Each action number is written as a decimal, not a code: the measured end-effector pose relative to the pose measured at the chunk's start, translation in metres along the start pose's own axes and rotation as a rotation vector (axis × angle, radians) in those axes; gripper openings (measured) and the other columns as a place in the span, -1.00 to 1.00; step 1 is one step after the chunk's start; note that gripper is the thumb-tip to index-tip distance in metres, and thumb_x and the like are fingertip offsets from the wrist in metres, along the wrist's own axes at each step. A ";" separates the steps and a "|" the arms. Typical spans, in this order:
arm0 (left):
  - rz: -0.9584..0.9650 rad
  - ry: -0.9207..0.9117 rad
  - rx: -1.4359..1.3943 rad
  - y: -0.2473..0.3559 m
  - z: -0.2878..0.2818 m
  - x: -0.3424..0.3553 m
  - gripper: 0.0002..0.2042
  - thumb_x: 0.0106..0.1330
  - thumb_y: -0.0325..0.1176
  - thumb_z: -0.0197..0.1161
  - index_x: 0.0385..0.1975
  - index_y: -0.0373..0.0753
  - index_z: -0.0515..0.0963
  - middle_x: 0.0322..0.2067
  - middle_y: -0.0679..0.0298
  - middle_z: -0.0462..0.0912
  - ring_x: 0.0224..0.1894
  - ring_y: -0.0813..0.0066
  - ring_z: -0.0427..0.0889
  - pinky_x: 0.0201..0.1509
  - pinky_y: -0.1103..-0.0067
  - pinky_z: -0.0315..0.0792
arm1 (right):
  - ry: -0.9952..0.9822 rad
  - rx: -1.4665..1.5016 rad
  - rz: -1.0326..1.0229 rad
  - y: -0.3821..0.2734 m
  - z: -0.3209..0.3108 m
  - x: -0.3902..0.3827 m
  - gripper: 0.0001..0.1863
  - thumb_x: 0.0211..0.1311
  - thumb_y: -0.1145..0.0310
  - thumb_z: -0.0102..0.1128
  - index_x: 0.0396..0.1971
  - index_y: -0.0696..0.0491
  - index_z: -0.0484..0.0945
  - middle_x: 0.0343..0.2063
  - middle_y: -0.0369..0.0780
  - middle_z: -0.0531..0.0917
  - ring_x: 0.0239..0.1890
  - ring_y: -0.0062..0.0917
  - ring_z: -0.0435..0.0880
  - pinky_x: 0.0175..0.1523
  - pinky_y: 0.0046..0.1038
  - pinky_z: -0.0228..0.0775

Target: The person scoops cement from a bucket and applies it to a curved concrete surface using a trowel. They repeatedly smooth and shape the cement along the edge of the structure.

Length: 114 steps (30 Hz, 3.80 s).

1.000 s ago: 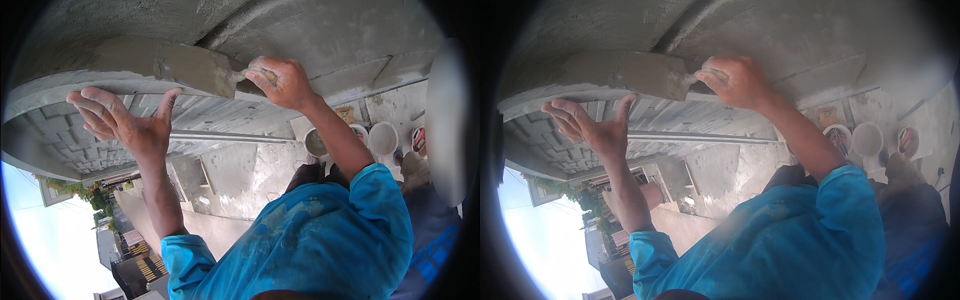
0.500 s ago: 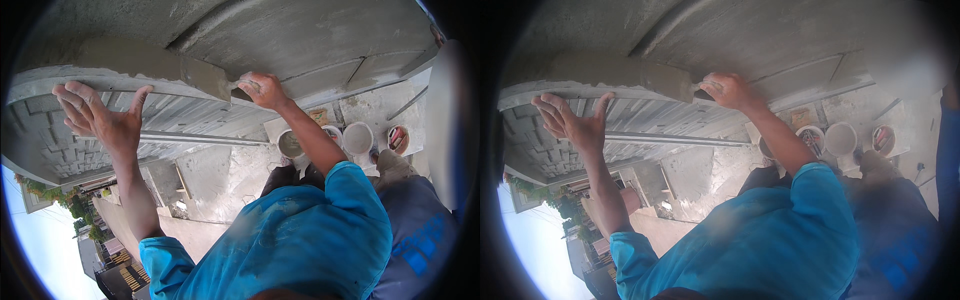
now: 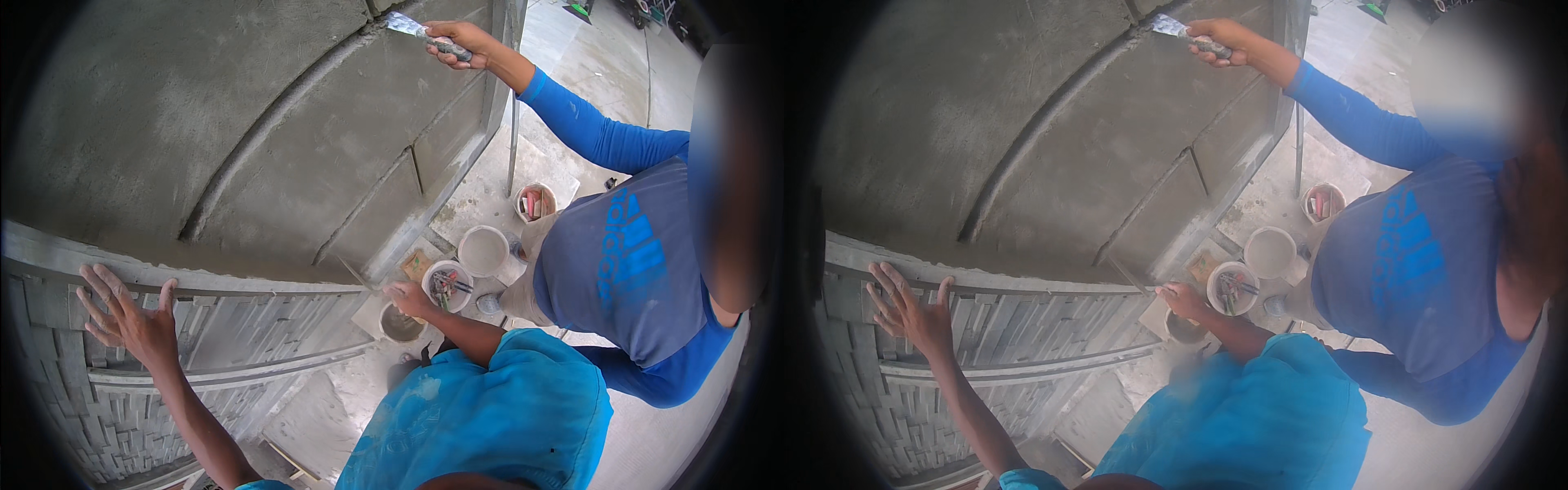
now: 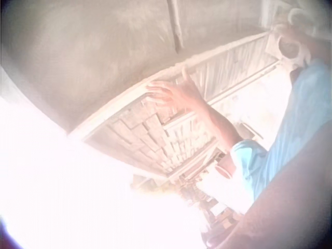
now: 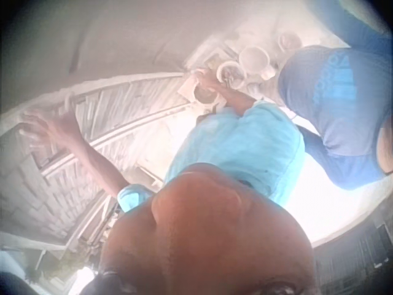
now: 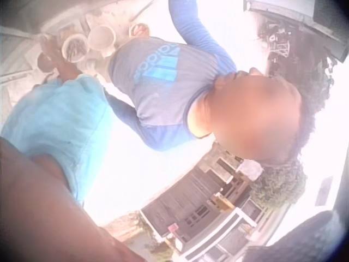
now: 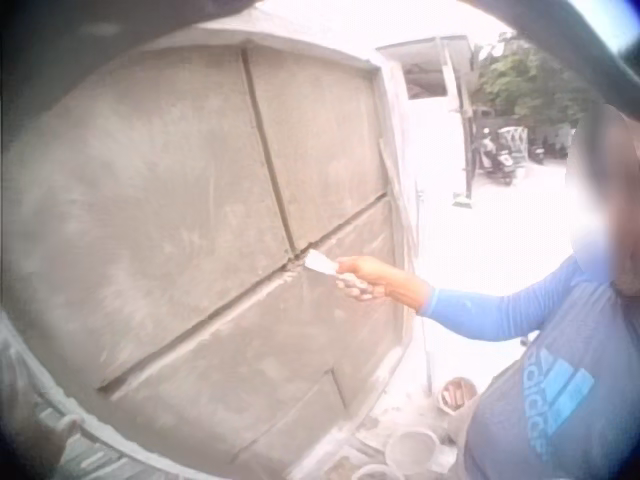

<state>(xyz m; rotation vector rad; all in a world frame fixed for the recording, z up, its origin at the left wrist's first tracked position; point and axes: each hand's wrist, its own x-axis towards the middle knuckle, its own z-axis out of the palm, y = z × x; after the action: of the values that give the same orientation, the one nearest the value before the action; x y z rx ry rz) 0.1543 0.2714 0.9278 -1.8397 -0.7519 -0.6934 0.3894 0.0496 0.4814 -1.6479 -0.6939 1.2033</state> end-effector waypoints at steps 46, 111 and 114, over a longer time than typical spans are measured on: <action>-0.511 -1.097 -1.195 0.551 0.241 -0.888 -0.61 0.51 -0.17 0.19 0.22 -0.23 0.55 0.01 -0.13 0.68 0.14 -0.08 0.64 0.17 0.27 0.53 | -0.047 -0.693 0.540 0.662 0.125 -0.110 -0.56 0.48 0.01 0.13 0.09 0.06 0.52 -0.40 0.08 0.69 -0.28 0.04 0.73 -0.22 -0.10 0.54; -0.904 -1.782 -1.623 0.542 0.089 -0.864 -0.68 0.50 -0.31 0.28 0.07 -0.35 0.41 0.04 0.23 0.58 0.07 0.53 0.63 0.20 0.48 0.66 | -0.125 -1.549 0.013 0.617 0.108 0.036 -0.64 0.42 0.17 0.05 0.12 -0.13 0.64 0.04 -0.15 0.62 0.04 -0.36 0.71 0.03 -0.20 0.57; -1.000 -1.789 -1.614 0.537 0.091 -0.860 -0.70 0.50 -0.33 0.28 0.06 -0.33 0.42 0.04 0.24 0.58 0.08 0.55 0.62 0.21 0.47 0.65 | -0.197 -1.326 0.149 0.561 0.112 0.035 -0.62 0.39 0.15 0.10 0.13 -0.12 0.63 0.03 -0.14 0.62 0.03 -0.35 0.71 0.04 -0.17 0.57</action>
<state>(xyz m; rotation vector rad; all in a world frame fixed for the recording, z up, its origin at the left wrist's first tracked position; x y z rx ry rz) 0.0173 0.0243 -0.0502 -3.3277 -3.0312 0.3414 0.2505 -0.0994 -0.0545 -2.6655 -1.7509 1.0234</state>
